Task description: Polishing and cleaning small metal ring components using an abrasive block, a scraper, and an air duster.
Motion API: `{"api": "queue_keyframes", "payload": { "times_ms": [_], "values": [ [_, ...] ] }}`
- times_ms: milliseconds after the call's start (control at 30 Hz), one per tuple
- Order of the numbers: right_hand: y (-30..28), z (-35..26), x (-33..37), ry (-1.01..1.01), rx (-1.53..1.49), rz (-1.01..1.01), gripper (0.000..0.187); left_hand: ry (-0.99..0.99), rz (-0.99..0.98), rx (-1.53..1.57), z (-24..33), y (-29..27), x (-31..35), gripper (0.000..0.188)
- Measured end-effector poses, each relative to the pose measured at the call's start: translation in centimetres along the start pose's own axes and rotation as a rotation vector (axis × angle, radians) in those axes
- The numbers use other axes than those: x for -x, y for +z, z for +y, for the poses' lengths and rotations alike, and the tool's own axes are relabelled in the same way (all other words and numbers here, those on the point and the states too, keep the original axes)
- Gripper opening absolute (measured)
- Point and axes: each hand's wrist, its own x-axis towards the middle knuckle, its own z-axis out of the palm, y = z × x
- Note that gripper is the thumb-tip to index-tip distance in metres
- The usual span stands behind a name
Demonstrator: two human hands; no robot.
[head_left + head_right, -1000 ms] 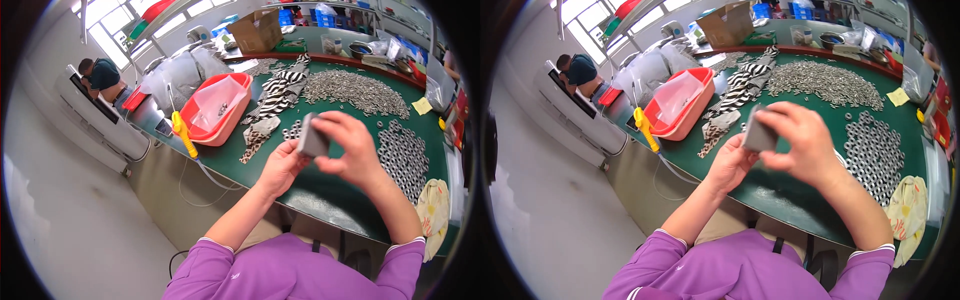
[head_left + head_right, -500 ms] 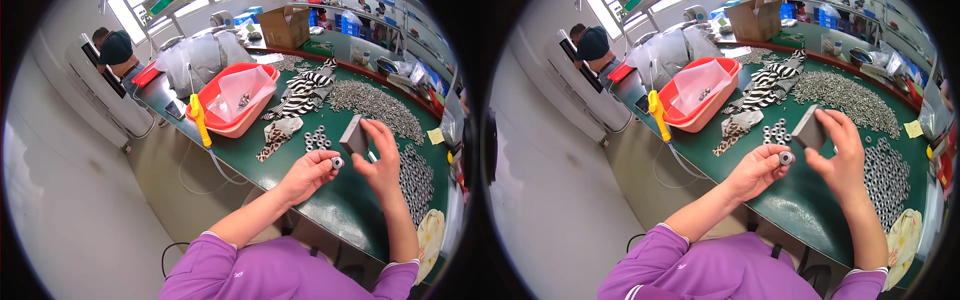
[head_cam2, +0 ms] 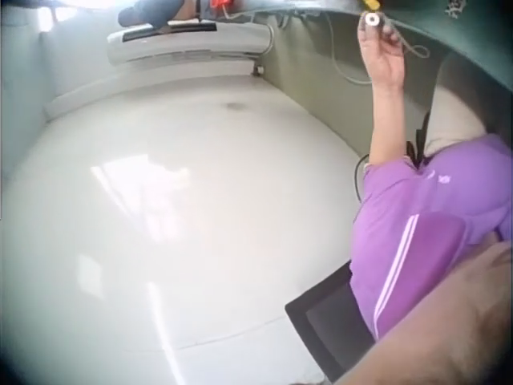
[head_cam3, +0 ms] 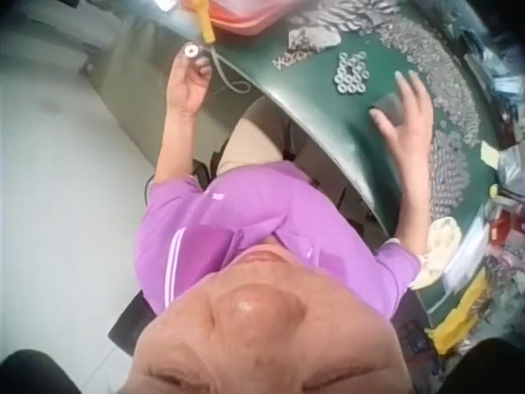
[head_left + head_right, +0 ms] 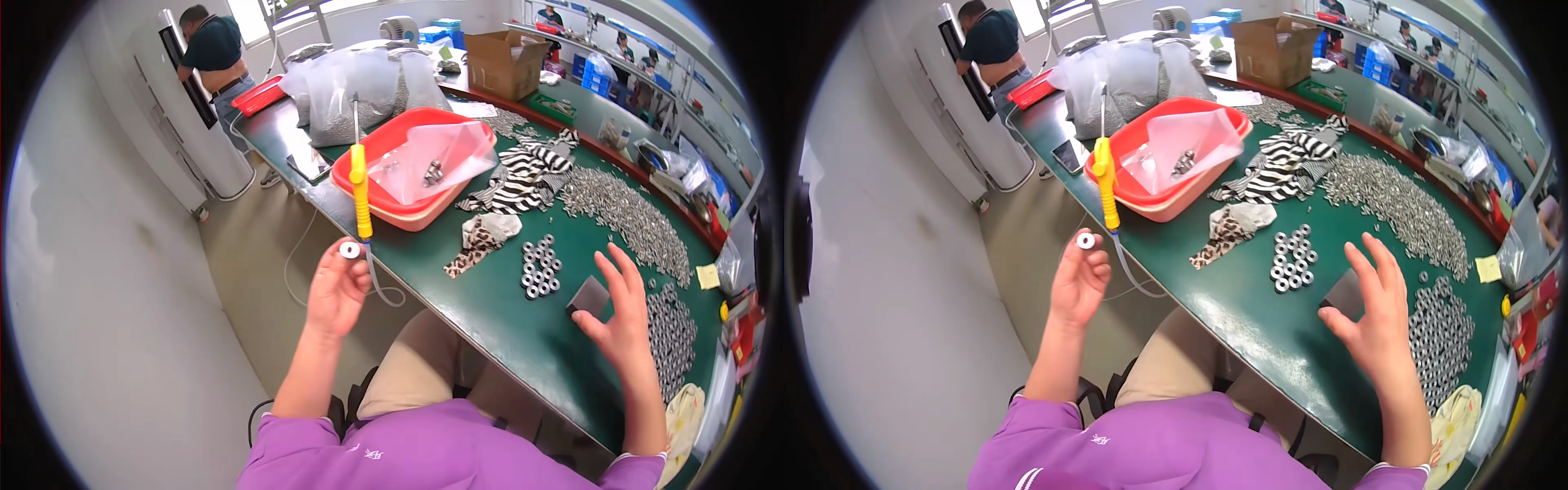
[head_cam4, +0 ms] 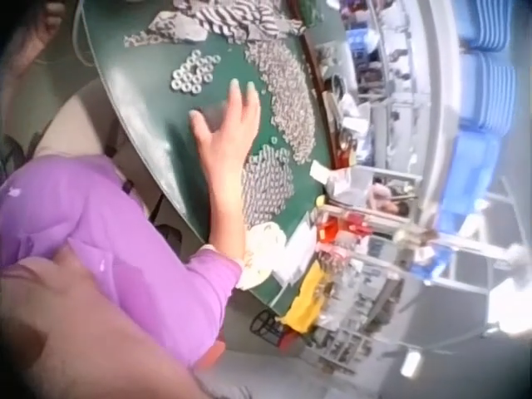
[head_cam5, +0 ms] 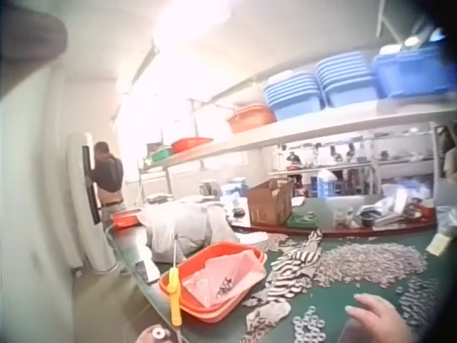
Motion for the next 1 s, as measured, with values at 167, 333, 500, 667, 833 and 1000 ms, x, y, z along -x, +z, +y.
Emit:
{"api": "queue_keyframes", "payload": {
  "times_ms": [167, 333, 500, 667, 833, 1000],
  "values": [
    [2.6, -8.6, -5.1, -0.384, -0.300, -0.214, 0.068, 0.125, 0.124, -0.029, 4.7, -3.9, 0.9, 0.023],
    [13.2, -16.1, -14.0, -0.323, -0.383, -0.153, 0.074, 0.097, 0.071, 0.125, 4.5, -5.5, 0.7, 0.024],
    [18.4, -19.8, -18.7, -0.059, -0.290, -0.188, 0.060, 0.096, 0.086, 0.173, 5.7, -7.3, 1.5, 0.024],
    [18.7, -20.8, -20.1, 0.053, -0.271, -0.306, 0.050, 0.157, 0.057, 0.227, 7.0, -9.5, 2.4, 0.023],
    [18.7, -19.4, -20.9, 0.056, -0.981, -0.038, 0.036, 0.196, 0.135, 0.221, 7.4, -10.7, 2.4, 0.024],
    [16.1, -23.4, -14.8, -0.153, -1.274, -0.475, 0.022, 0.281, 0.235, 0.186, 7.9, -14.3, 3.6, 0.023]
  ]
}}
